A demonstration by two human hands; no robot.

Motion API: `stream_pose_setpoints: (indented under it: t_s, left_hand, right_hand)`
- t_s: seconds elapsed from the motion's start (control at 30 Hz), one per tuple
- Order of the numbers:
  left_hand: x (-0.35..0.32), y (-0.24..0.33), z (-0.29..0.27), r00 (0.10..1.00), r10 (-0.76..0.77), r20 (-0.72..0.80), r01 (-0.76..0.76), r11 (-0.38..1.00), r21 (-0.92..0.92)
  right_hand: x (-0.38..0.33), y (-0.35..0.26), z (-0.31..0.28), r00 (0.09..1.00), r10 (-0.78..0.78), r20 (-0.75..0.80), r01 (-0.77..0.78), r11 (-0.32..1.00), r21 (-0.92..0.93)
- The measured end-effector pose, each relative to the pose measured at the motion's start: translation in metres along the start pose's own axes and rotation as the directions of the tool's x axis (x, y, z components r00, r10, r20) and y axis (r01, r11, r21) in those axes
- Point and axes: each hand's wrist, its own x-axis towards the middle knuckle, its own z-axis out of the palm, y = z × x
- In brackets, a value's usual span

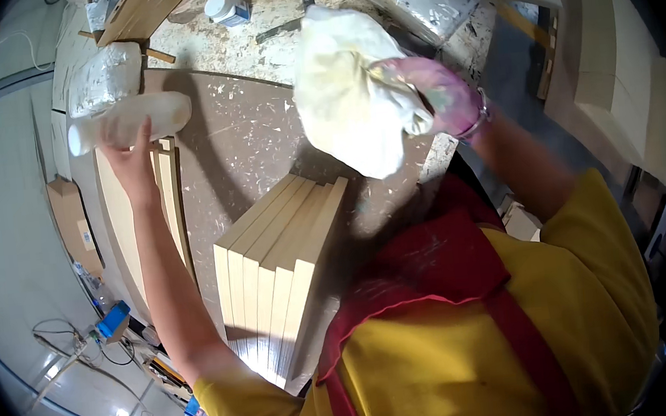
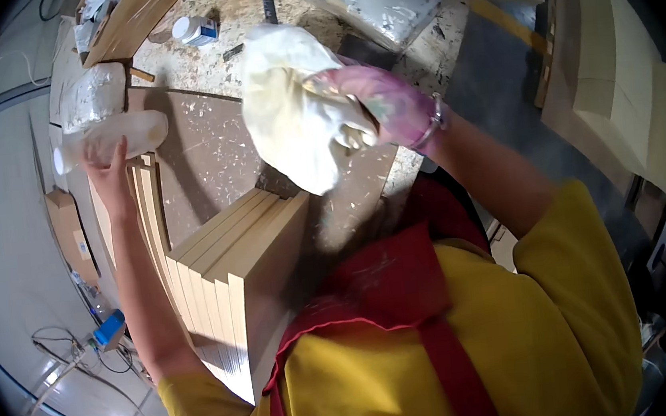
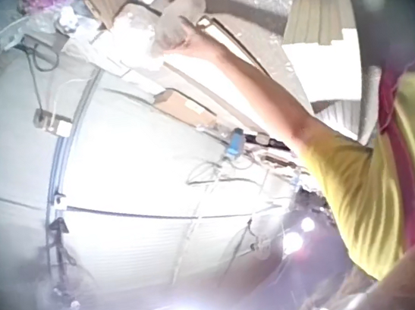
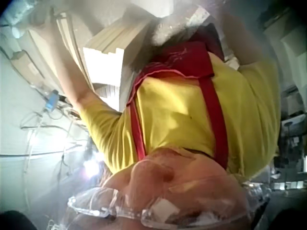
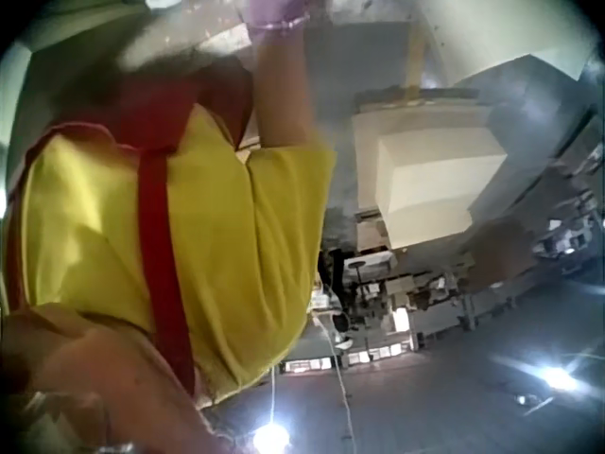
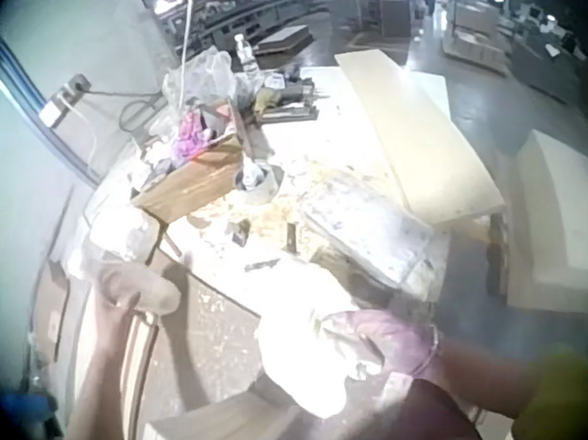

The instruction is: The person wipes the surfaces of several light-colored wooden panels with a white cloth. They repeatedly pour liquid from a clear plastic bottle onto the cloth and wipe each panel individually, flipping them over to treat both sides. The person handles the panels one at a time, moving them aside after wiping.

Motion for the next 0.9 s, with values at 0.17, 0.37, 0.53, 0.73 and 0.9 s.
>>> stream_pose_setpoints:
  t_s: [0.17, 0.37, 0.53, 0.73, 0.9]
  left_hand:
    - [-0.023, 0.020, -0.019, 0.928, -0.359, 0.097, 0.356, 0.933, 0.050]
    - [-0.148, 0.139, -0.041, 0.868, 0.144, 0.476, -0.238, 0.961, 0.143]
    - [-0.190, 0.169, -0.009, 0.798, 0.095, 0.596, -0.466, 0.724, 0.509]
    - [-0.190, 0.177, -0.004, 0.807, 0.103, 0.582, -0.455, 0.736, 0.501]
    - [-0.196, 0.169, -0.011, 0.801, 0.099, 0.590, -0.458, 0.736, 0.499]
  right_hand:
    - [-0.049, 0.017, 0.001, 0.884, -0.408, 0.228, 0.424, 0.497, -0.757]
    - [-0.029, 0.026, 0.040, 0.974, -0.157, -0.163, 0.154, 0.988, -0.032]
    - [-0.003, 0.036, 0.118, 0.976, -0.157, 0.151, 0.215, 0.603, -0.768]
    - [0.005, 0.090, 0.044, 0.959, -0.278, 0.050, 0.079, 0.094, -0.992]
    - [-0.005, 0.068, 0.138, 0.856, -0.362, 0.369, 0.435, 0.121, -0.892]
